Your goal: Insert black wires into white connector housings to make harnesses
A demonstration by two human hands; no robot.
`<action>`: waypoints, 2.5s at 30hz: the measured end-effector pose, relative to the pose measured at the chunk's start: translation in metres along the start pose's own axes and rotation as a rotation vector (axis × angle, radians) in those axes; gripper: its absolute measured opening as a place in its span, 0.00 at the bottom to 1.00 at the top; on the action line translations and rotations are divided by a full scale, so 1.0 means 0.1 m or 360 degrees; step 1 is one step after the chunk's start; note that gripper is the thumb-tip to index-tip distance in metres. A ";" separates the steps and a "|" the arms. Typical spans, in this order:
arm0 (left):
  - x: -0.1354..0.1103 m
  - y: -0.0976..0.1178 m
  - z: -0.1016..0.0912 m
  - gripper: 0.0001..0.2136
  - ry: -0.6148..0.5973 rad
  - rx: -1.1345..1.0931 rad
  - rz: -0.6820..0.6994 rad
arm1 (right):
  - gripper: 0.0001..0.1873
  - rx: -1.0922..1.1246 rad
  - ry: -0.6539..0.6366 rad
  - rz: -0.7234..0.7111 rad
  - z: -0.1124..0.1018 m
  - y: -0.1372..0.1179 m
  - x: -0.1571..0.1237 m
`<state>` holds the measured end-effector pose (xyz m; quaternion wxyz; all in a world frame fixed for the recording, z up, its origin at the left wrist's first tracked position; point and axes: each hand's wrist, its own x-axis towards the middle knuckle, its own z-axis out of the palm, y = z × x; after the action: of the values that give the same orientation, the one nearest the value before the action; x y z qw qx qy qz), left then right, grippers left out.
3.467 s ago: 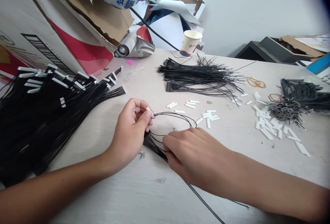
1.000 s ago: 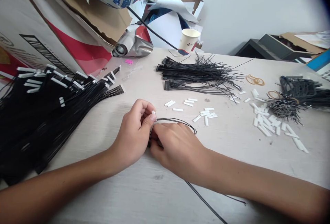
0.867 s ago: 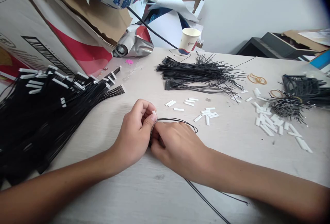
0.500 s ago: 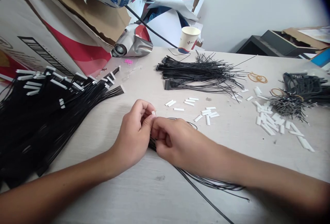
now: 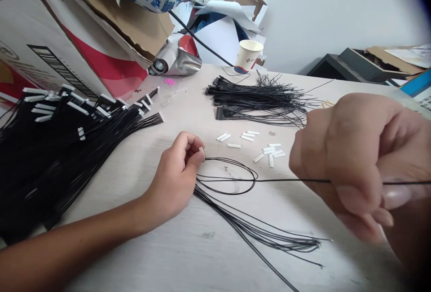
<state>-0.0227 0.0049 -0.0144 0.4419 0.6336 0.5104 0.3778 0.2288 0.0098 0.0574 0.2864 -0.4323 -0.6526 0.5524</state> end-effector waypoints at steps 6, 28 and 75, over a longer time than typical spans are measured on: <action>0.02 0.01 -0.01 0.03 0.0028 -0.0157 -0.0060 | 0.16 0.0100 -0.0109 -0.0255 0.29 0.01 0.21; 0.04 0.05 -0.03 0.03 0.0013 -0.0349 -0.0133 | 0.10 -0.0761 0.0325 -0.0244 0.57 0.02 0.32; 0.03 0.08 -0.03 0.03 0.0025 -0.0254 -0.0117 | 0.06 -0.0525 0.0325 -0.0171 0.72 0.14 0.38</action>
<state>-0.0229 0.0073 -0.0058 0.5006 0.5743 0.5049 0.4058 0.1535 0.0090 0.0234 0.3055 -0.4917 -0.7240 0.3752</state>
